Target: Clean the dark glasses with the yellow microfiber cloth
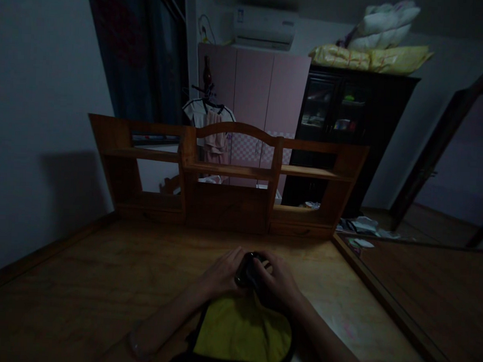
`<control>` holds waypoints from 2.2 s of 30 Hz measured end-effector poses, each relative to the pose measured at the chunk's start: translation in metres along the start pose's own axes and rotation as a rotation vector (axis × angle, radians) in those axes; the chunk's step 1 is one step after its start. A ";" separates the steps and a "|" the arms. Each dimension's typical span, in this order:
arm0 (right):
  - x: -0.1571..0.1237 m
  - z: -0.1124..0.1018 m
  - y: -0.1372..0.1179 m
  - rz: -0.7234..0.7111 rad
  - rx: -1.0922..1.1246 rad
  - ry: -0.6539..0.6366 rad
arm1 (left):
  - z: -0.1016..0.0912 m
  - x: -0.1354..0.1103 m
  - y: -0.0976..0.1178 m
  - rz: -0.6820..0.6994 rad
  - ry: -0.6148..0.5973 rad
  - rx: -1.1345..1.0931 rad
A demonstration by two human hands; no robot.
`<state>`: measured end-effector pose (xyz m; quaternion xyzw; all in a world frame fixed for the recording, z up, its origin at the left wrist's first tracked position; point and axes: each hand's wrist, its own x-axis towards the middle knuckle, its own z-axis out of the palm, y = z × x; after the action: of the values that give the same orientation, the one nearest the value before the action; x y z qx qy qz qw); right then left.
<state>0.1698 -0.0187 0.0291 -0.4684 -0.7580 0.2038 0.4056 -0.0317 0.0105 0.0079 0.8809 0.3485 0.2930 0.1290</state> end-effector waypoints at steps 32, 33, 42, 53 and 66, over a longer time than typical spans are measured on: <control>0.002 0.008 0.019 0.146 0.043 -0.035 | -0.008 0.002 -0.044 -0.175 0.088 -0.165; 0.002 0.007 0.017 0.140 0.031 -0.039 | -0.008 0.002 -0.044 -0.174 0.085 -0.184; 0.001 0.005 0.011 0.137 0.008 -0.027 | -0.005 0.004 -0.040 -0.134 0.090 -0.278; 0.003 0.006 0.013 0.157 -0.022 0.001 | -0.010 0.002 -0.062 -0.213 0.129 -0.273; -0.004 0.006 0.005 -0.005 -0.081 -0.166 | -0.011 0.002 -0.063 -0.204 0.145 -0.221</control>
<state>0.1688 -0.0189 0.0204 -0.4640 -0.7977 0.2100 0.3229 -0.0706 0.0575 -0.0099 0.7980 0.4100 0.3779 0.2286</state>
